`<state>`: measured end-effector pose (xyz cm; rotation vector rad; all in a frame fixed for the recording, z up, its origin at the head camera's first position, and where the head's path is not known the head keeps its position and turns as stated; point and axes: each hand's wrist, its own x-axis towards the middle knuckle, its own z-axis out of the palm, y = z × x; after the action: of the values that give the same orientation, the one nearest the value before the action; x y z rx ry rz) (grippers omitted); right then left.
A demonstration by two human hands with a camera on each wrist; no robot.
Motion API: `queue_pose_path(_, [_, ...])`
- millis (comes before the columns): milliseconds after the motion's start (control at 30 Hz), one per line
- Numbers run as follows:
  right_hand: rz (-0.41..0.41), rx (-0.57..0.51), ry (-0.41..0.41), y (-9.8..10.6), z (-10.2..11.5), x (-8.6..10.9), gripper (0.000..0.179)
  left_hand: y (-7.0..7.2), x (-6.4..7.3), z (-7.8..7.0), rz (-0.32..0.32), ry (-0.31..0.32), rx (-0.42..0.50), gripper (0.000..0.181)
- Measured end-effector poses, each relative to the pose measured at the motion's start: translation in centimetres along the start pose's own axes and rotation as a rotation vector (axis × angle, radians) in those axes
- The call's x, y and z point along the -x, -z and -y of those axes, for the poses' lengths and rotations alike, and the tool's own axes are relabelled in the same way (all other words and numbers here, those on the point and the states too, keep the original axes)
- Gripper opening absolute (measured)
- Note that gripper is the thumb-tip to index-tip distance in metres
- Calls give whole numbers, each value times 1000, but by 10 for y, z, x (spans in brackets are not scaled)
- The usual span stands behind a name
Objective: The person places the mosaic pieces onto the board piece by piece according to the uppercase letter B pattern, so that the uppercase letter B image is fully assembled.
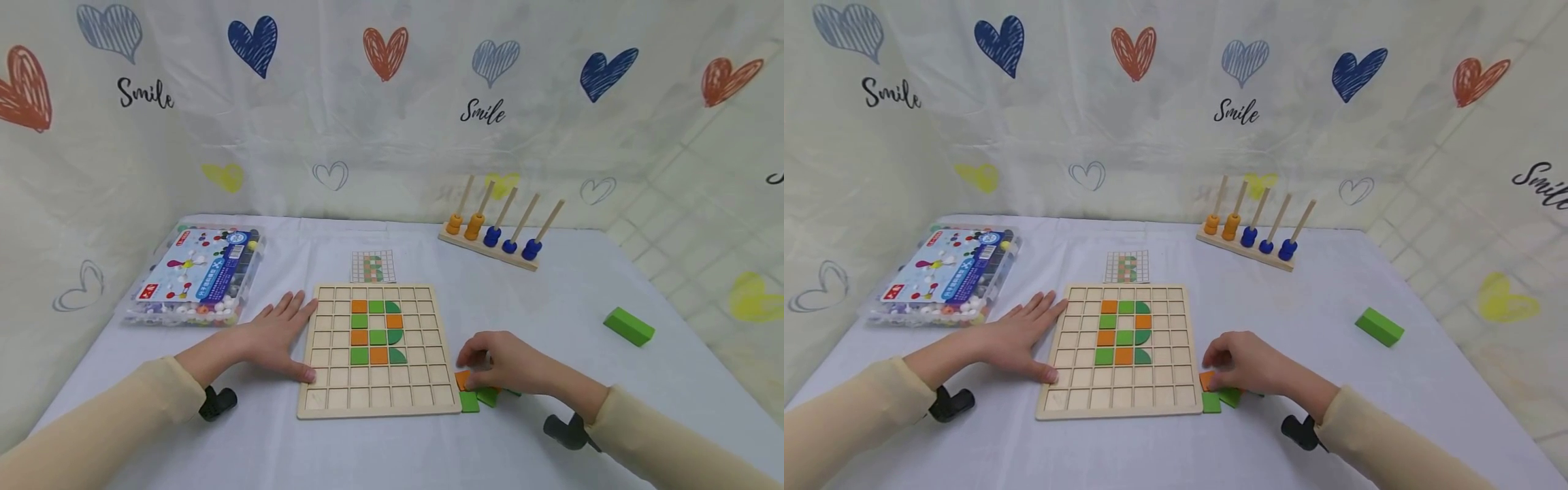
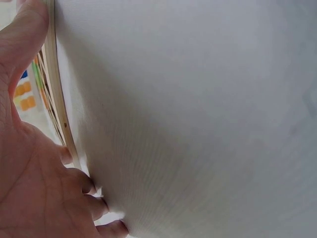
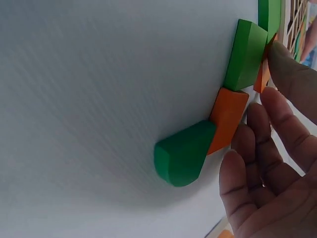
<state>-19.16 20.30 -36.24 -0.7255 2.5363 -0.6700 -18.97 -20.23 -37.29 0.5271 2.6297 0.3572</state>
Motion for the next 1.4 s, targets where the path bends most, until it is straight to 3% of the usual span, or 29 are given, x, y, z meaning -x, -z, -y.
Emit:
queue_pose_path(400, [-108, 139, -82, -3, 1, -9, 15, 0, 1, 1, 5, 4, 2, 130])
queue_pose_path(667, [-82, 98, -100, 1, -1, -9, 24, -1, 0, 1, -2, -4, 4, 130])
queue_pose_path(1000, [-89, 136, -144, -1, 3, -11, 21, 0, 1, 1, -4, 3, 5, 129])
queue_pose_path(1233, [-153, 120, -161, 1, 8, -14, 19, 0, 1, 1, -1, 0, 3, 129])
queue_pose_path(1400, [-188, 99, -127, 1, 17, -18, 19, 0, 0, 1, -5, 6, 6, 129])
